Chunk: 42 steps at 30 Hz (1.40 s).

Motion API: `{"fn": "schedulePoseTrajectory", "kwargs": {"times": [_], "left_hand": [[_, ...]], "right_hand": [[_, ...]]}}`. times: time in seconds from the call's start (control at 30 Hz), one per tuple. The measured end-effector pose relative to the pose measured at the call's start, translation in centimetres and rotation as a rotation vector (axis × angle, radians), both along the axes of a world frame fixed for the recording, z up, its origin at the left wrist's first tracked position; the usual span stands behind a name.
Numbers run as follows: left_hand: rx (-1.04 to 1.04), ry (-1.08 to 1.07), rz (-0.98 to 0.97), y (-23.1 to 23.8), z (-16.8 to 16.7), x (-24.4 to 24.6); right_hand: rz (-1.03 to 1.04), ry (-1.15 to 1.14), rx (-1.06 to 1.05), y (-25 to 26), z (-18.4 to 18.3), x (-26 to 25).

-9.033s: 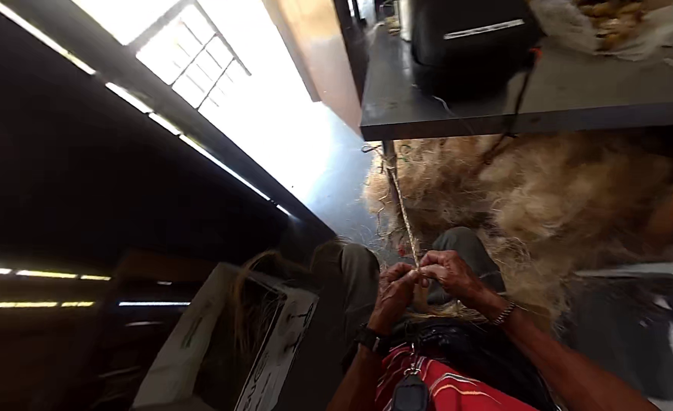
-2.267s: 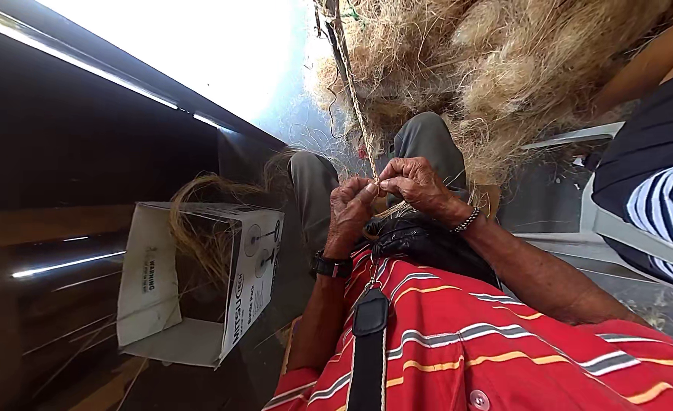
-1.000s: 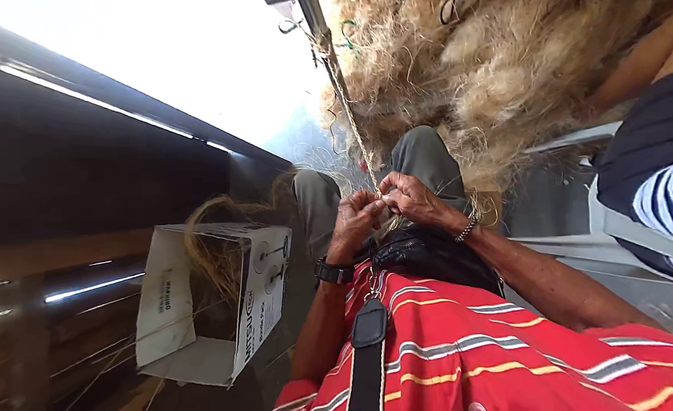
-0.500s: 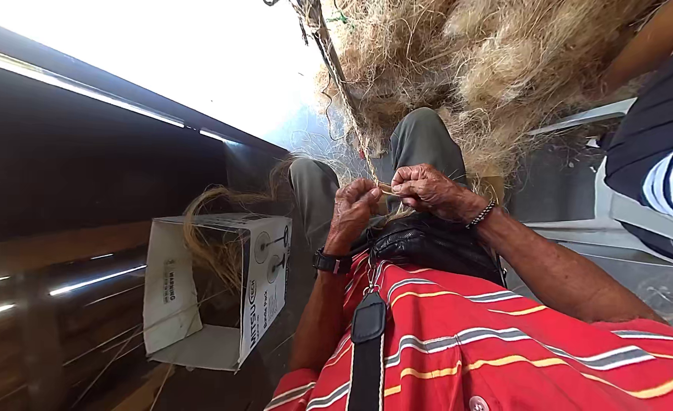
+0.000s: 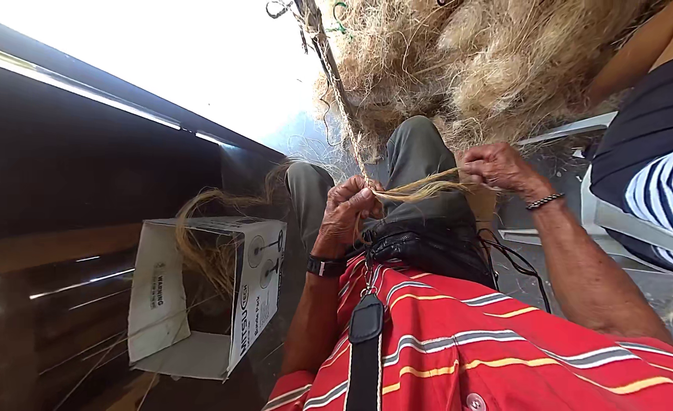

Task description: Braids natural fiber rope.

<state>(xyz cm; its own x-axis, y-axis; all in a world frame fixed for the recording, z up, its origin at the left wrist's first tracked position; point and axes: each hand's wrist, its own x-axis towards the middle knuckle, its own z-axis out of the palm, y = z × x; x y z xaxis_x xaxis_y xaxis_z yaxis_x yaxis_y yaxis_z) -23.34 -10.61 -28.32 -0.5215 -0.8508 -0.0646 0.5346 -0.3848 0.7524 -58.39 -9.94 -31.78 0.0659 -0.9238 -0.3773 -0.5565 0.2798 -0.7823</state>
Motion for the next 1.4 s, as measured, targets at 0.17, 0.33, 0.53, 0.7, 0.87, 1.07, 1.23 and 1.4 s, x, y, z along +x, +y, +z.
{"fn": "schedulePoseTrajectory", "kwargs": {"times": [0.17,0.33,0.53,0.7,0.87,1.07,1.23,1.4], "left_hand": [[-0.087,-0.205,0.078,0.1,0.8,-0.4],[-0.241,-0.505,0.122,0.6,1.4,-1.5],[-0.354,-0.709,0.146,0.6,1.1,-2.6],[-0.395,-0.823,0.106,0.8,1.4,-2.4],[-0.311,-0.75,0.087,1.0,1.4,-1.6],[0.027,-0.463,0.063,1.3,0.2,-0.6],[0.23,-0.27,0.028,1.4,-1.1,0.1],[0.384,-0.287,-0.022,1.7,-2.5,0.5]], "right_hand": [[-0.314,0.539,-0.025,2.3,-0.6,-5.6],[-0.123,0.2,-0.37,2.6,7.9,3.9],[0.088,-0.416,-0.098,1.8,9.2,13.5],[-0.042,-0.439,-0.11,2.0,7.7,14.1],[0.007,-0.417,-0.237,0.9,5.9,14.6],[0.096,-0.411,-0.227,0.0,5.3,15.2],[0.151,-0.46,-0.188,0.0,4.4,15.5],[0.164,-0.486,-0.159,0.0,4.0,15.6]]}}
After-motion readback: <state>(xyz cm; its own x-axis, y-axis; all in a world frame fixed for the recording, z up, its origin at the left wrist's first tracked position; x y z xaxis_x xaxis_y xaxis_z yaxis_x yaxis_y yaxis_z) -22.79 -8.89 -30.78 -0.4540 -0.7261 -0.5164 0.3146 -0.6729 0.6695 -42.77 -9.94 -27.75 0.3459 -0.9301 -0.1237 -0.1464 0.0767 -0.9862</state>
